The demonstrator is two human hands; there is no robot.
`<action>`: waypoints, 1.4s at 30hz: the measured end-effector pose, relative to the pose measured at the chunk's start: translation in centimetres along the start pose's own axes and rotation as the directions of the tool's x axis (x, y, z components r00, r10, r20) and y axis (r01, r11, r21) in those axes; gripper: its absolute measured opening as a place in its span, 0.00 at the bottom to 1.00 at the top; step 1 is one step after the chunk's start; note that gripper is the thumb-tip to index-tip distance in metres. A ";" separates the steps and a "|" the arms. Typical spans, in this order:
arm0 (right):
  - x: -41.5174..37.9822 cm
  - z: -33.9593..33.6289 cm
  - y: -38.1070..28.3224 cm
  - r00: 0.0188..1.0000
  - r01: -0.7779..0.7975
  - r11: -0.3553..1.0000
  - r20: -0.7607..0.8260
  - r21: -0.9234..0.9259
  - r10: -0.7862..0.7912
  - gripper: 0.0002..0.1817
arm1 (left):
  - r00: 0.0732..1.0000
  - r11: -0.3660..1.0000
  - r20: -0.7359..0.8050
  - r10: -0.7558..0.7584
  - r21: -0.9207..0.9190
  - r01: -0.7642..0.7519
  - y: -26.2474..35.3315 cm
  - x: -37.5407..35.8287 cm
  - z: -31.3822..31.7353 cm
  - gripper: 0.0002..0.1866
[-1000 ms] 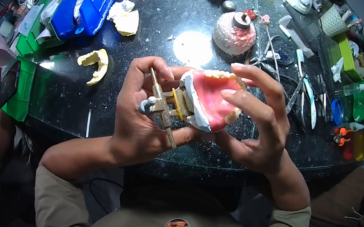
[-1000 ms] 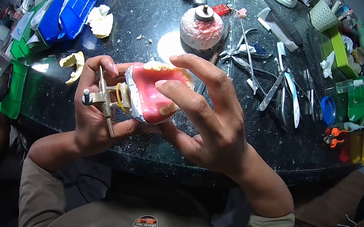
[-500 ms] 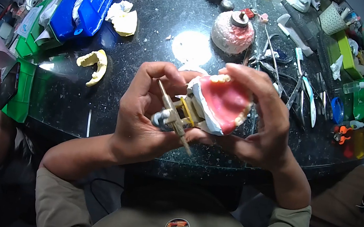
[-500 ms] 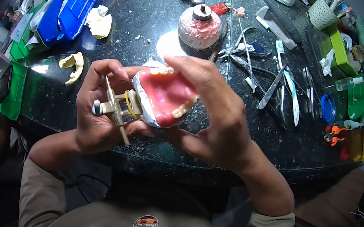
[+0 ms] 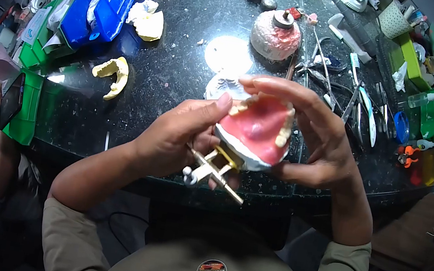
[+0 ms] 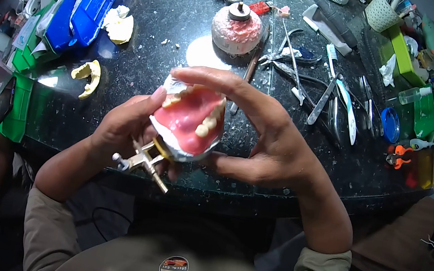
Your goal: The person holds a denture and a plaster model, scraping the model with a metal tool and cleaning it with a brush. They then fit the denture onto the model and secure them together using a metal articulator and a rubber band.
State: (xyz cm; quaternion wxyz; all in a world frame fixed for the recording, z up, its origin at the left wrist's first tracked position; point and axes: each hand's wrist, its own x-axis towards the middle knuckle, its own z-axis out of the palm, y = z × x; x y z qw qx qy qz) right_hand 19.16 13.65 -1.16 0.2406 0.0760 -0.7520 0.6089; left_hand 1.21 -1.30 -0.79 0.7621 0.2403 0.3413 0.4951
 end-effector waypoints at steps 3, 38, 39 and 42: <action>0.3 0.0 -0.3 0.998 0.025 0.949 -0.051 -0.315 -0.043 0.42 | 0.989 0.985 -0.095 0.114 -0.117 -0.124 -0.7 0.5 -0.7 0.25; 0.4 2.1 -1.4 0.956 0.001 0.782 -0.229 -0.624 -0.184 0.11 | 0.833 0.880 -0.283 0.475 0.157 -0.449 -0.2 0.3 0.7 0.28; 0.4 2.3 -1.3 0.955 -0.002 0.762 -0.227 -0.648 -0.190 0.11 | 0.825 0.876 -0.296 0.482 0.163 -0.453 -0.3 0.3 0.8 0.28; 0.3 2.8 -1.0 0.949 -0.040 0.712 -0.249 -0.701 -0.193 0.11 | 0.802 0.865 -0.322 0.503 0.191 -0.465 -0.6 0.5 0.6 0.27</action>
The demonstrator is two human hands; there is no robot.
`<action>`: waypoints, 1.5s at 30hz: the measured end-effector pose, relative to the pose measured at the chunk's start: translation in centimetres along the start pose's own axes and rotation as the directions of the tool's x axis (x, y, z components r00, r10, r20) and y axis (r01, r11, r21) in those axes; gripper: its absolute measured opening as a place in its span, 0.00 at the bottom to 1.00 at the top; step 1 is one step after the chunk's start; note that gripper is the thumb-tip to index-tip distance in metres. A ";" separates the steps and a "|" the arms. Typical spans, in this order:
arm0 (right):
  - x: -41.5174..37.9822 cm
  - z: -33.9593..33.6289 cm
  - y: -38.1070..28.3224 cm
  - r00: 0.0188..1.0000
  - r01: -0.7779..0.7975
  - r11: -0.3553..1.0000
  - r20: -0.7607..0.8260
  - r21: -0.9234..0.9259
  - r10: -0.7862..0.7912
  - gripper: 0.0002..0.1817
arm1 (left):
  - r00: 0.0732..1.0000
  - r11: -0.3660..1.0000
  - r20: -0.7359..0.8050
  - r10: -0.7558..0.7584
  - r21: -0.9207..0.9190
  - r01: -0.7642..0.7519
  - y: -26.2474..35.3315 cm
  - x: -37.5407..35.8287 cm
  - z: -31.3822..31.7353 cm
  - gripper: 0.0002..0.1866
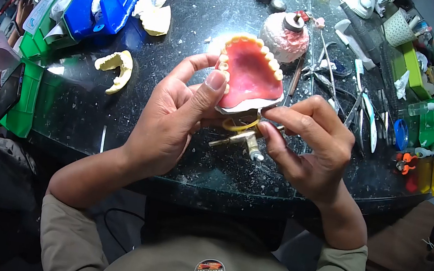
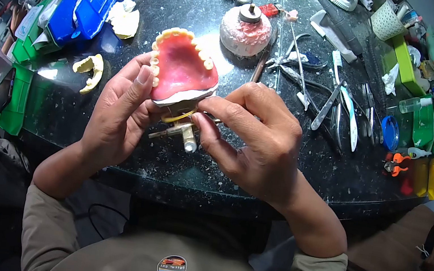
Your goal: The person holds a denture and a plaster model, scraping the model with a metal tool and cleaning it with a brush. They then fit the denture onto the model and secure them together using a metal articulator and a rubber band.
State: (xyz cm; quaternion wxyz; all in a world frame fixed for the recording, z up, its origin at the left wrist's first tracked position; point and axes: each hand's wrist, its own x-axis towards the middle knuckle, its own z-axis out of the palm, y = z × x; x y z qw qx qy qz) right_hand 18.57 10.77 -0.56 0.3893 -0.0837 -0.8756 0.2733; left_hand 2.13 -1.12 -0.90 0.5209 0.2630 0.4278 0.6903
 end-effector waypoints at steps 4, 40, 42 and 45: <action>-0.1 0.2 0.0 0.998 0.047 0.998 0.049 -0.046 -0.045 0.11 | 0.998 0.995 0.023 0.051 0.088 -0.053 -0.2 -0.2 0.2 0.27; 0.6 -1.0 1.0 0.994 0.107 0.987 0.003 0.118 -0.108 0.05 | 0.946 0.944 0.021 0.323 0.066 -0.324 1.1 0.5 -0.9 0.37; 0.5 -0.7 1.0 0.998 0.069 0.985 0.002 0.156 -0.070 0.04 | 0.943 0.926 0.059 0.327 0.178 -0.332 1.3 0.2 -0.8 0.32; 0.2 -0.7 1.6 0.998 -0.026 0.980 -0.055 0.197 0.038 0.04 | 0.943 0.922 0.081 0.322 0.200 -0.332 1.5 0.2 -1.0 0.31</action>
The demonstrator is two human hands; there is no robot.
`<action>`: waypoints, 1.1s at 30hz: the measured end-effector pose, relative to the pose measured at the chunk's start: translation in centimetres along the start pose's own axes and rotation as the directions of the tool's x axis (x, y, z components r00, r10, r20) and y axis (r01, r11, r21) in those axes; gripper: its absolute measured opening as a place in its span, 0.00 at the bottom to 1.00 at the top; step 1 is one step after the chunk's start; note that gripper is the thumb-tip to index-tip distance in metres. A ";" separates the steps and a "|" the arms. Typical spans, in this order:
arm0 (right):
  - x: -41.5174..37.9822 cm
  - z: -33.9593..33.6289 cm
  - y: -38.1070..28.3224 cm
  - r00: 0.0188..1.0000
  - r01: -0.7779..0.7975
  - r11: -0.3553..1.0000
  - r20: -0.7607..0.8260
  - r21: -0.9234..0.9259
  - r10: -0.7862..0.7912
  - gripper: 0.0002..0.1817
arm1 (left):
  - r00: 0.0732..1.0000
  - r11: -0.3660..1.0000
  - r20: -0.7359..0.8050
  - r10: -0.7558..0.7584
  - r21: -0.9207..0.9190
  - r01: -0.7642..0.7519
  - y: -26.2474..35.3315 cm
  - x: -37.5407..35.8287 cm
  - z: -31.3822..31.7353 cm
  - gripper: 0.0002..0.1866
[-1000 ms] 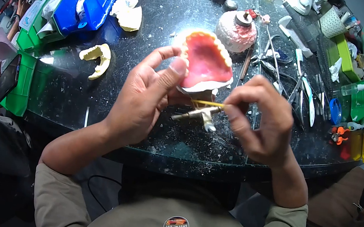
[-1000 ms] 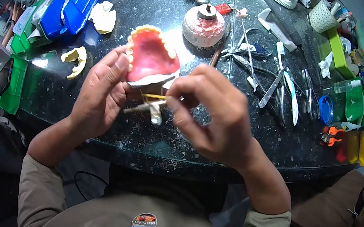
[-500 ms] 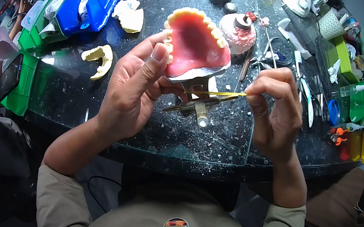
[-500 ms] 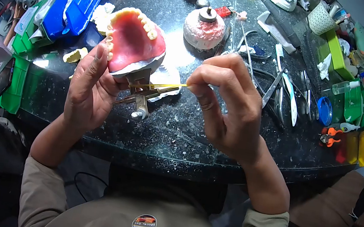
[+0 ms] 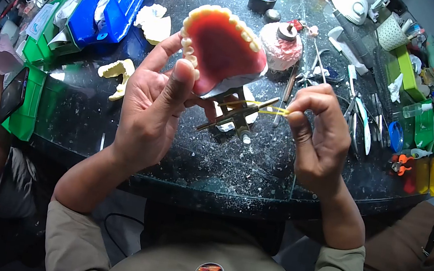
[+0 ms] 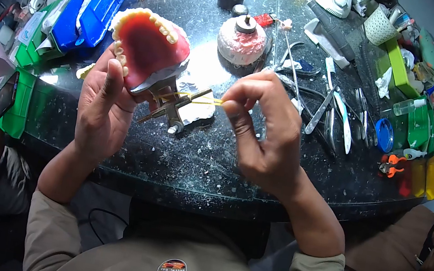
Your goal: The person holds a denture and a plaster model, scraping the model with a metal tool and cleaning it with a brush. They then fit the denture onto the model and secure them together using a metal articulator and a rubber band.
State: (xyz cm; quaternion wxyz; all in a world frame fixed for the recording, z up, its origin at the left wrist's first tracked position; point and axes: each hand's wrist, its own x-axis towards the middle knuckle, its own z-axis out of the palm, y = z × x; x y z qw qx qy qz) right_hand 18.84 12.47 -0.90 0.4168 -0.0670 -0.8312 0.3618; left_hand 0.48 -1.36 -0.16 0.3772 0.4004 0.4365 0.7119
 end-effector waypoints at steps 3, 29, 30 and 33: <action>-0.2 0.2 -0.4 0.990 -0.134 0.988 -0.032 0.074 0.137 0.05 | 0.999 1.000 0.049 -0.006 0.016 0.005 -0.2 0.0 -0.7 0.31; -0.1 0.5 -0.5 0.999 -0.054 0.998 -0.003 0.039 0.054 0.03 | 1.000 1.000 0.021 0.003 -0.018 -0.003 -0.5 0.5 -0.5 0.31; -0.1 0.6 -0.6 0.999 -0.033 0.999 0.017 0.020 0.033 0.03 | 1.000 0.999 -0.008 0.005 -0.049 -0.006 -0.6 0.6 -0.5 0.32; -0.1 1.0 -0.8 0.997 0.013 1.000 0.076 -0.012 -0.012 0.04 | 0.998 0.992 -0.060 0.008 -0.123 -0.015 -0.9 0.6 -0.4 0.36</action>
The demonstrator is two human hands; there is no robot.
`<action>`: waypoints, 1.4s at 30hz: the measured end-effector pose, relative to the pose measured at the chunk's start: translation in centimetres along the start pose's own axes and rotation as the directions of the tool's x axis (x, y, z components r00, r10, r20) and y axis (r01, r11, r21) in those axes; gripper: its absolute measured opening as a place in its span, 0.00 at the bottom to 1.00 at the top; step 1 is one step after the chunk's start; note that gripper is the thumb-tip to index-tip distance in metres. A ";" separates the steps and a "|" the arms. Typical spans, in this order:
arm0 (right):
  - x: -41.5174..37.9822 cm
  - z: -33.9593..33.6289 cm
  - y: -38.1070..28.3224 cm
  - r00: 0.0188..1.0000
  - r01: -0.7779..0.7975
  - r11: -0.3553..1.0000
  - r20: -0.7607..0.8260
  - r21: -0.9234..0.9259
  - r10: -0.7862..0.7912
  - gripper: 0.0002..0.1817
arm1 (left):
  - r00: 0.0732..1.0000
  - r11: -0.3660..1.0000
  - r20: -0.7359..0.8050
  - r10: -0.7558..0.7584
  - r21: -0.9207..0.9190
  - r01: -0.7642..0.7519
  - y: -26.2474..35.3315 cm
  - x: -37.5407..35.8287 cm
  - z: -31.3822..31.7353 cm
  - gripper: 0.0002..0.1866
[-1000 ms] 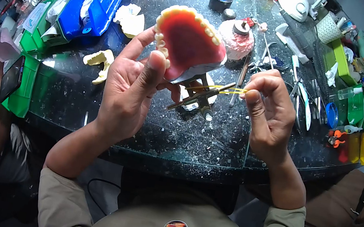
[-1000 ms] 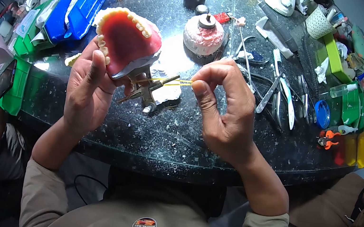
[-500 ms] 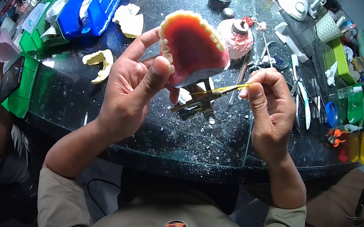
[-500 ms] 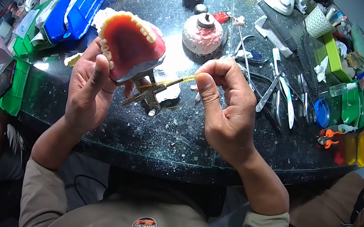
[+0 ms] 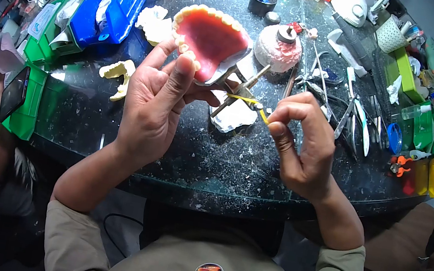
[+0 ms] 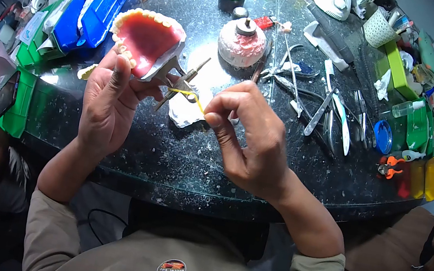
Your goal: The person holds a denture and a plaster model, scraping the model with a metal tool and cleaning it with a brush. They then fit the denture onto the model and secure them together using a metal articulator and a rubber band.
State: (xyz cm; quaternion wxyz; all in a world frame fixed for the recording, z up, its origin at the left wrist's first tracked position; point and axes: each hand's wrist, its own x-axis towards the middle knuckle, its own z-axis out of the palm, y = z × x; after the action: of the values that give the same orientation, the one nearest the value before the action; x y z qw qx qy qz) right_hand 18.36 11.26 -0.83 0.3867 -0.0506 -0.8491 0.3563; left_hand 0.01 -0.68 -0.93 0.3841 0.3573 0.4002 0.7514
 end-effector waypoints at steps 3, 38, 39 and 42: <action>0.1 0.3 -0.1 0.999 0.014 1.000 0.046 0.013 -0.015 0.06 | 1.000 1.000 0.024 -0.003 0.012 0.003 0.2 -0.1 0.4 0.34; -0.3 0.0 0.1 0.998 -0.055 0.969 0.010 0.242 0.054 0.04 | 0.996 0.968 0.047 0.076 0.235 -0.085 0.1 -0.5 0.7 0.27; -0.3 0.0 0.1 0.997 -0.069 0.961 -0.015 0.268 0.075 0.04 | 0.995 0.964 0.057 0.083 0.248 -0.094 0.0 -0.5 0.6 0.28; -0.4 0.1 -0.3 0.993 -0.088 0.949 -0.054 0.304 0.109 0.04 | 0.994 0.949 0.048 0.100 0.294 -0.110 -0.2 -0.7 0.7 0.28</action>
State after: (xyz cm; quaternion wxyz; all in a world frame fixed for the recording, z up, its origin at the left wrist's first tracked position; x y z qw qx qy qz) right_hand 18.61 10.79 -0.93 0.4012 -0.0459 -0.7672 0.4983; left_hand 0.94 -0.97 -0.92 0.2919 0.4437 0.4826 0.6964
